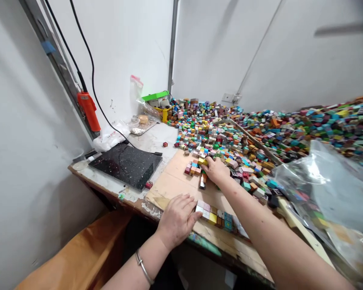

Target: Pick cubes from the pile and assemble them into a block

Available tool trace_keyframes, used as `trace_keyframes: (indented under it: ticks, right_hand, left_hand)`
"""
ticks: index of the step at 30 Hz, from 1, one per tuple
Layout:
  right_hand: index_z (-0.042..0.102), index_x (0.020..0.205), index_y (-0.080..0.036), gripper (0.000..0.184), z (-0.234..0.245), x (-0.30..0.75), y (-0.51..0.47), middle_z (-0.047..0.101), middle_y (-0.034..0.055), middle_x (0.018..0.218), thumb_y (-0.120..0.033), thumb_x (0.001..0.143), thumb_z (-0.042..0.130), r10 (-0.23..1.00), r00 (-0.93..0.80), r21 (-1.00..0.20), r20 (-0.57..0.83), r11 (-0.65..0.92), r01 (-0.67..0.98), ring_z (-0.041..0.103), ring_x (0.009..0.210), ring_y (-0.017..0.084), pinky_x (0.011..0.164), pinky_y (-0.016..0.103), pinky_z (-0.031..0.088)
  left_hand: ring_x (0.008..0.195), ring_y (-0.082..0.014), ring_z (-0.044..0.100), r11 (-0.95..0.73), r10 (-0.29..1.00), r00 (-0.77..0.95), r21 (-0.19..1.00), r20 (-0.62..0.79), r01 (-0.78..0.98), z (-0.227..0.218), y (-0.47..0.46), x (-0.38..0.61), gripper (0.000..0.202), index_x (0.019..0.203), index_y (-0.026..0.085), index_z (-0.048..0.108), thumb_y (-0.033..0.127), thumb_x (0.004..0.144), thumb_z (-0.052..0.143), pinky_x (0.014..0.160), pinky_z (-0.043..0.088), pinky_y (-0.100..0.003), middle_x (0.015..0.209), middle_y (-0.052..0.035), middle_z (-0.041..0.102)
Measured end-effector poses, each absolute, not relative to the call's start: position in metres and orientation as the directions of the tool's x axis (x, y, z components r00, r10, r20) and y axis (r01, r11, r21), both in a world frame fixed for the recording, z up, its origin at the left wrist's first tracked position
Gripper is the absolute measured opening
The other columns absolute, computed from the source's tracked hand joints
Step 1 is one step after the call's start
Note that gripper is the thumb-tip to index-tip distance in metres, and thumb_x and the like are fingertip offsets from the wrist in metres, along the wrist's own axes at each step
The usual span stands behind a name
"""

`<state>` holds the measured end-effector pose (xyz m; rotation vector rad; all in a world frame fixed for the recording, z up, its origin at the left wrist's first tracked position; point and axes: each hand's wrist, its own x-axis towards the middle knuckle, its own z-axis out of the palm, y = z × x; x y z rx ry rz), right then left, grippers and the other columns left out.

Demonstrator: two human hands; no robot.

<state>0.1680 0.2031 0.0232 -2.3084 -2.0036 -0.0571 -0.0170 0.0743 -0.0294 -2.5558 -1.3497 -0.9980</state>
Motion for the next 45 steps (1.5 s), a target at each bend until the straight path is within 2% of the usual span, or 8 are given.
trace_keyframes:
  ticks: [12, 17, 22, 25, 30, 35, 40, 45]
  right_hand:
    - [0.052, 0.11, -0.025, 0.036, 0.052, 0.19, 0.203, 0.054, 0.0066, 0.108, -0.047, 0.083, 0.043, 0.982, 0.142, -0.246, 0.124, -0.108, 0.963, 0.052, 0.088, 0.023, 0.071, 0.033, 0.036]
    - [0.051, 0.107, -0.021, 0.034, 0.073, 0.205, 0.178, 0.058, 0.0032, 0.094, -0.044, 0.085, 0.039, 0.983, 0.072, -0.401, 0.168, 0.001, 0.916, 0.052, 0.077, 0.015, 0.065, 0.024, 0.038]
    - [0.055, 0.105, -0.018, 0.037, 0.077, 0.212, 0.128, 0.059, 0.0053, 0.085, -0.044, 0.082, 0.043, 0.988, -0.02, -0.492, 0.151, 0.093, 0.865, 0.052, 0.071, 0.016, 0.062, 0.025, 0.04]
    - [0.056, 0.107, -0.021, 0.034, 0.069, 0.209, 0.093, 0.06, 0.0056, 0.096, -0.041, 0.082, 0.045, 0.987, -0.101, -0.434, 0.124, 0.146, 0.889, 0.055, 0.08, 0.017, 0.069, 0.027, 0.04]
    - [0.059, 0.1, -0.024, 0.024, 0.057, 0.188, 0.053, 0.061, 0.0038, 0.097, -0.038, 0.088, 0.043, 0.968, -0.242, -0.091, 0.064, 0.247, 0.965, 0.055, 0.086, 0.019, 0.082, 0.035, 0.032]
    - [0.058, 0.098, -0.023, 0.02, 0.047, 0.174, 0.047, 0.061, 0.003, 0.097, -0.033, 0.089, 0.043, 0.969, -0.245, 0.072, 0.039, 0.242, 0.968, 0.054, 0.092, 0.021, 0.09, 0.042, 0.024]
    - [0.051, 0.12, -0.023, 0.037, 0.041, 0.183, 0.043, 0.058, 0.0053, 0.114, -0.034, 0.084, 0.051, 0.974, -0.203, 0.003, 0.099, 0.204, 0.979, 0.052, 0.101, 0.022, 0.1, 0.048, 0.015]
    - [0.049, 0.123, -0.018, 0.05, 0.03, 0.21, 0.032, 0.053, 0.0074, 0.123, -0.038, 0.078, 0.056, 0.981, -0.083, -0.163, 0.178, 0.113, 0.98, 0.047, 0.112, 0.023, 0.095, 0.039, 0.033]
  left_hand:
    - [0.108, -0.0071, 0.058, -0.619, 0.71, 0.408, 0.231, 0.574, 0.751, -0.028, 0.075, -0.016, 0.034, 0.106, 0.029, 0.057, 0.041, 0.076, 0.047, 0.095, 0.058, -0.028, 0.109, 0.009, 0.064]
    - [0.108, -0.0079, 0.058, -0.616, 0.725, 0.411, 0.254, 0.553, 0.745, -0.027, 0.073, -0.016, 0.034, 0.106, 0.029, 0.058, 0.039, 0.076, 0.046, 0.096, 0.057, -0.03, 0.11, 0.0059, 0.063]
    - [0.11, -0.0096, 0.057, -0.625, 0.741, 0.433, 0.29, 0.513, 0.725, -0.025, 0.073, -0.017, 0.036, 0.108, 0.026, 0.057, 0.038, 0.076, 0.045, 0.099, 0.055, -0.032, 0.112, 0.0025, 0.063]
    - [0.113, -0.0096, 0.056, -0.605, 0.771, 0.431, 0.331, 0.468, 0.724, -0.025, 0.073, -0.017, 0.04, 0.113, 0.028, 0.053, 0.04, 0.077, 0.044, 0.102, 0.054, -0.032, 0.114, 0.0023, 0.061]
    - [0.115, -0.0109, 0.054, -0.559, 0.81, 0.409, 0.346, 0.42, 0.753, -0.023, 0.072, -0.017, 0.054, 0.126, 0.025, 0.04, 0.045, 0.076, 0.04, 0.103, 0.053, -0.032, 0.124, -0.0014, 0.054]
    - [0.125, -0.0117, 0.046, -0.578, 0.802, 0.464, 0.294, 0.376, 0.761, -0.019, 0.071, -0.018, 0.065, 0.136, 0.031, 0.015, 0.048, 0.076, 0.036, 0.106, 0.051, -0.033, 0.138, 0.0002, 0.04]
    - [0.135, -0.0126, 0.034, -0.635, 0.762, 0.539, 0.251, 0.359, 0.731, -0.014, 0.074, -0.017, 0.064, 0.135, 0.034, 0.011, 0.047, 0.077, 0.034, 0.111, 0.047, -0.035, 0.145, 0.003, 0.026]
    - [0.134, -0.0148, 0.036, -0.676, 0.732, 0.571, 0.297, 0.371, 0.674, -0.003, 0.081, -0.009, 0.06, 0.132, 0.03, 0.029, 0.047, 0.075, 0.039, 0.113, 0.045, -0.039, 0.138, 0.0021, 0.039]
